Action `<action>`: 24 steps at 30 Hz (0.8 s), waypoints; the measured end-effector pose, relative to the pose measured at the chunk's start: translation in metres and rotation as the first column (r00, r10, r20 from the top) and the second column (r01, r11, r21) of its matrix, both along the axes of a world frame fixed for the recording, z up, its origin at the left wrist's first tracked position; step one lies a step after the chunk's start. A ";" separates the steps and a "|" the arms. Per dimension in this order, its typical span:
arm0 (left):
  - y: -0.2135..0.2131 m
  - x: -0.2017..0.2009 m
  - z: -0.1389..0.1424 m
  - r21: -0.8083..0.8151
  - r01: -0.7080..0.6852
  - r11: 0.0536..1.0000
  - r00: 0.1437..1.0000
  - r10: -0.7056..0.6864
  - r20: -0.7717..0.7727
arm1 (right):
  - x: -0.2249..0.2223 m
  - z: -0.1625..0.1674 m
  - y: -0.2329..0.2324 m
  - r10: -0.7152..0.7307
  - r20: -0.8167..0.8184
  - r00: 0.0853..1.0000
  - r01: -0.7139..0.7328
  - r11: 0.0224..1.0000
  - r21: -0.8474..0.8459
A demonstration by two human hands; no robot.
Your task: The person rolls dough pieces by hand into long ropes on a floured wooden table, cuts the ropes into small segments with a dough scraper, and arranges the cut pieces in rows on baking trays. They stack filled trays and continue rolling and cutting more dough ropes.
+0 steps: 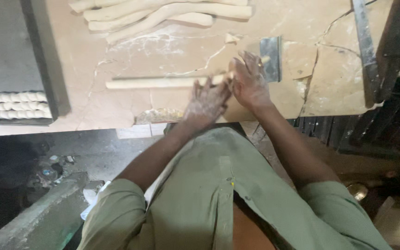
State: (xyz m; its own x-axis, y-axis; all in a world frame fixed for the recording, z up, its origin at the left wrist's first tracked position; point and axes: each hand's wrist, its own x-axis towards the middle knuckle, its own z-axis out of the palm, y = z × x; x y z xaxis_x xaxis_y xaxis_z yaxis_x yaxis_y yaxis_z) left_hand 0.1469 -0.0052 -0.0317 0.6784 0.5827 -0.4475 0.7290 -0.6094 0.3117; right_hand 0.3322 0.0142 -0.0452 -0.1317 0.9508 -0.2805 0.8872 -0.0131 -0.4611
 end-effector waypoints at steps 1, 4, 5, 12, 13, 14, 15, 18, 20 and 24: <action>-0.015 -0.005 -0.004 -0.041 -0.016 0.999 0.999 0.018 0.039 | -0.011 0.000 0.009 0.045 0.015 0.999 -0.046 0.998 0.052; -0.038 -0.037 -0.018 0.021 -0.033 0.999 0.993 0.030 0.117 | -0.024 -0.002 0.043 0.051 0.336 0.941 -0.143 0.956 0.257; -0.040 -0.050 -0.023 0.066 -0.036 0.997 0.991 0.027 0.133 | -0.023 -0.004 0.050 0.014 0.469 0.883 -0.184 0.929 0.320; -0.019 -0.127 -0.053 0.123 -0.154 0.980 0.964 0.121 0.238 | -0.058 -0.007 -0.049 0.128 0.570 0.812 -0.166 0.986 0.016; -0.024 -0.136 -0.051 0.126 -0.105 0.986 0.976 0.078 0.203 | -0.079 -0.004 -0.075 0.040 0.456 0.889 -0.090 0.992 0.089; -0.033 -0.146 -0.046 0.119 -0.052 0.991 0.986 0.032 0.166 | -0.099 0.001 -0.099 -0.047 0.326 0.944 0.000 0.990 0.142; -0.042 -0.155 -0.039 0.115 -0.035 0.993 0.988 0.017 0.156 | -0.113 0.005 -0.114 -0.092 0.313 0.945 0.059 0.992 0.115; -0.041 -0.163 -0.016 0.120 -0.064 0.991 0.991 0.049 0.123 | -0.131 0.016 -0.100 -0.172 0.312 0.934 0.153 0.985 0.082; -0.007 -0.156 -0.005 0.092 -0.148 0.985 0.987 0.140 0.081 | -0.123 0.017 -0.044 -0.168 0.347 0.923 0.153 0.986 0.071; 0.114 -0.139 -0.003 0.089 -0.509 0.856 0.857 0.514 -0.048 | -0.117 0.013 0.088 -0.262 0.289 0.921 0.210 0.957 0.199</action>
State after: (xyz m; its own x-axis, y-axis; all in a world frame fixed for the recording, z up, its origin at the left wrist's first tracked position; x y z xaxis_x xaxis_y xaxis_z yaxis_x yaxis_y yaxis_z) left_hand 0.0082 0.1085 -0.0351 0.2461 0.8706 -0.4261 0.9614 -0.1635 0.2212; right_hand 0.2155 0.1025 -0.0322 0.1708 0.9790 -0.1116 0.9657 -0.1888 -0.1783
